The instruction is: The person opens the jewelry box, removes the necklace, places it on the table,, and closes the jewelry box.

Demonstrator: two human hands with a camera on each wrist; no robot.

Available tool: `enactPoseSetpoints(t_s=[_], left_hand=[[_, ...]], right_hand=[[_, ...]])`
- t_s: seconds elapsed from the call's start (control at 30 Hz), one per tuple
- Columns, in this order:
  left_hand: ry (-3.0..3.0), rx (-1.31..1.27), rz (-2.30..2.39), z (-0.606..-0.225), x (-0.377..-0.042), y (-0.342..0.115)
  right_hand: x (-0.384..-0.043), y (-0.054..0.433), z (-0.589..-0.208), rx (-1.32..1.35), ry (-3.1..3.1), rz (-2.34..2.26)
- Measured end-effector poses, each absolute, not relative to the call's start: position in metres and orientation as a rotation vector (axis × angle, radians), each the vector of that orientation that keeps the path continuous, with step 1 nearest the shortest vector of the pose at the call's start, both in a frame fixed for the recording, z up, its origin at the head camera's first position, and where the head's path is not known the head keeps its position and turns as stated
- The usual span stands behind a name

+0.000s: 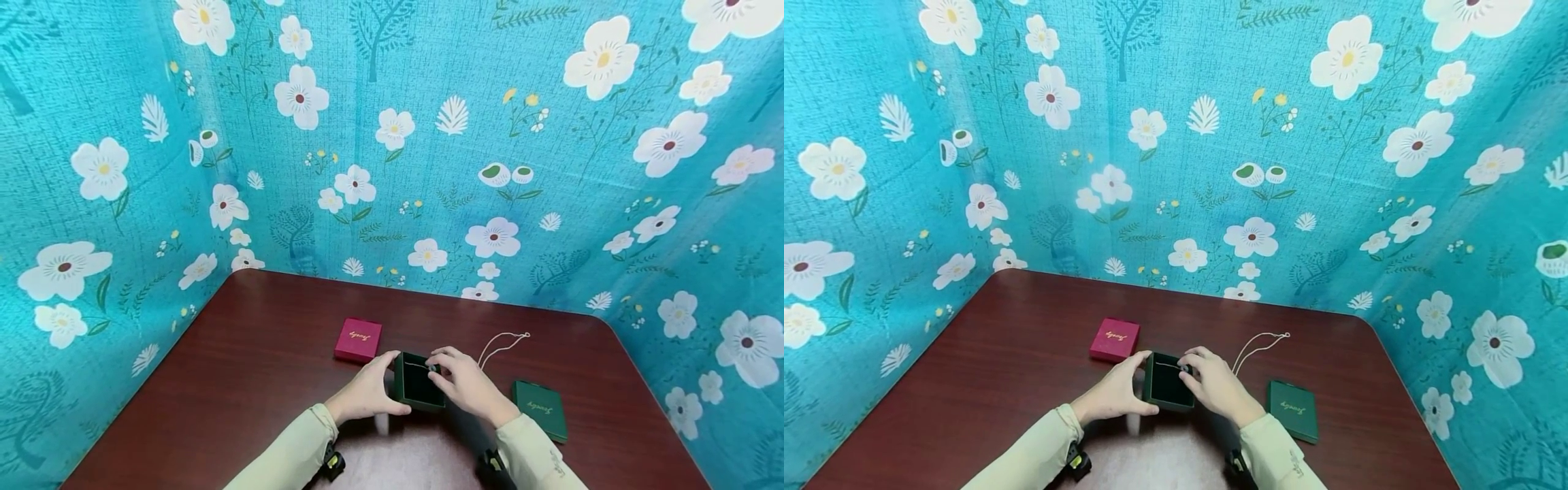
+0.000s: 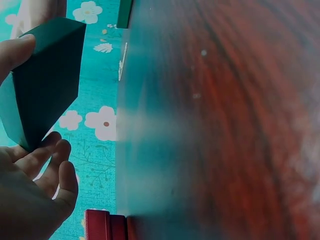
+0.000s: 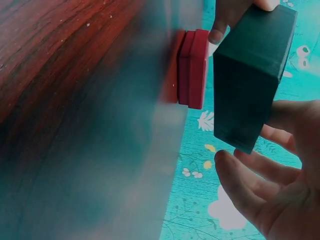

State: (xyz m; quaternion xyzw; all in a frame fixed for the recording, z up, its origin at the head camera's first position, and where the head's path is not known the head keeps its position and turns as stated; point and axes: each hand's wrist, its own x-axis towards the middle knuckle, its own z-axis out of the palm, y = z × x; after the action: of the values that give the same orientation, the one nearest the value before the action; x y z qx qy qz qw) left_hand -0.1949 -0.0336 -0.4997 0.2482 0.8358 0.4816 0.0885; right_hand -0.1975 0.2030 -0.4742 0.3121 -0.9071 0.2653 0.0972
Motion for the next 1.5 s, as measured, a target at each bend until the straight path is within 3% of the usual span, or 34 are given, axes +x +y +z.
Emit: enactPoseSetpoints(t_s=[0.4,1.07,1.5], left_hand=[[2.522,0.660,1.320,-0.505,-0.195,-0.034],[2.755,0.886,0.907,-0.510,-0.201,-0.033],[2.782,0.881,0.806,-0.521,-0.202,-0.035]], right_hand=[[-0.204,0.200,-0.484,0.926,-2.651,0.861],[-0.207,0.198,-0.494,1.004,-2.769,0.710],[-0.210,0.195,-0.499,1.010,-2.790,0.659]])
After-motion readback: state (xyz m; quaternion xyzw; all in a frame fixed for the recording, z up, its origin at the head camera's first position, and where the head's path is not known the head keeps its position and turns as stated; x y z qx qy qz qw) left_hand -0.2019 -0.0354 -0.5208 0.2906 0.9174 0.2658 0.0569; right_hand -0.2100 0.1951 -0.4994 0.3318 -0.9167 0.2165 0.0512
